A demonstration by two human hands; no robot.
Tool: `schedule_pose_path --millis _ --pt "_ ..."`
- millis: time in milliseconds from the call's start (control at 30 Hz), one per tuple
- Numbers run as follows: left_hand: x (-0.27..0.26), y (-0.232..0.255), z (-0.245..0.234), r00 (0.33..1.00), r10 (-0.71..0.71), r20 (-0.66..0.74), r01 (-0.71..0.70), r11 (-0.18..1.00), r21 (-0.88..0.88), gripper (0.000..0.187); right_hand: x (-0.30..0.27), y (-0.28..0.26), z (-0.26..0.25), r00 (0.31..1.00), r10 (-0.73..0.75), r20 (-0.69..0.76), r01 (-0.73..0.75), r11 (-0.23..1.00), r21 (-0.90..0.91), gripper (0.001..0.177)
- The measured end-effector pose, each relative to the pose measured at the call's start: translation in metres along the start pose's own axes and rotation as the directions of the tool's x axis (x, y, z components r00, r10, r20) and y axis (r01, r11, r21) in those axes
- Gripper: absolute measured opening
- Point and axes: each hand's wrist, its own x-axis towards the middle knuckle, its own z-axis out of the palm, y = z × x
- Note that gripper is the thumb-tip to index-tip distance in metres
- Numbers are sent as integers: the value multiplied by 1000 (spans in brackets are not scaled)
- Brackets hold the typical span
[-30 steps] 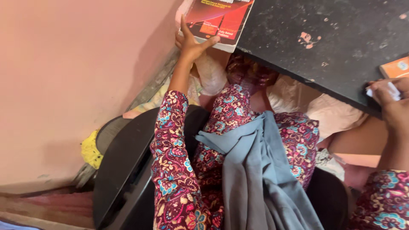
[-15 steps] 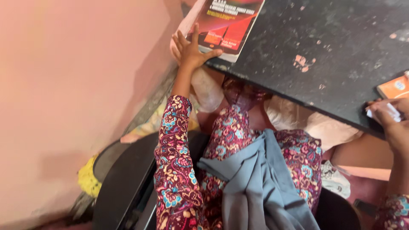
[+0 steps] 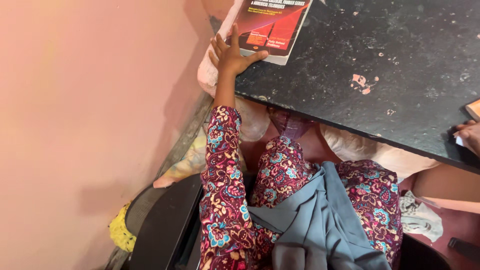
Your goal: The person wipes a dark tabletop with a white cloth, repeatedly moving books and papers aside to reach different areas. The person handles several books and a stack of papers, then continues wiping the surface.
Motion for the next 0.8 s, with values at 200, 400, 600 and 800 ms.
schedule_pose_path --millis 200,400,600,800 --pt "-11 11 3 984 34 -177 -31 999 18 136 -36 -50 16 994 -104 -19 98 971 -216 19" --pt "-18 17 5 934 178 -310 -165 984 66 111 -76 -184 83 983 -164 -84 79 786 -614 17" --pt "-32 18 7 884 330 -330 -333 942 50 82 -73 -224 101 959 -282 -9 212 742 -636 18" --pt "-68 25 11 875 337 -349 -336 940 65 76 -75 -219 105 953 -301 -32 227 779 -585 17"
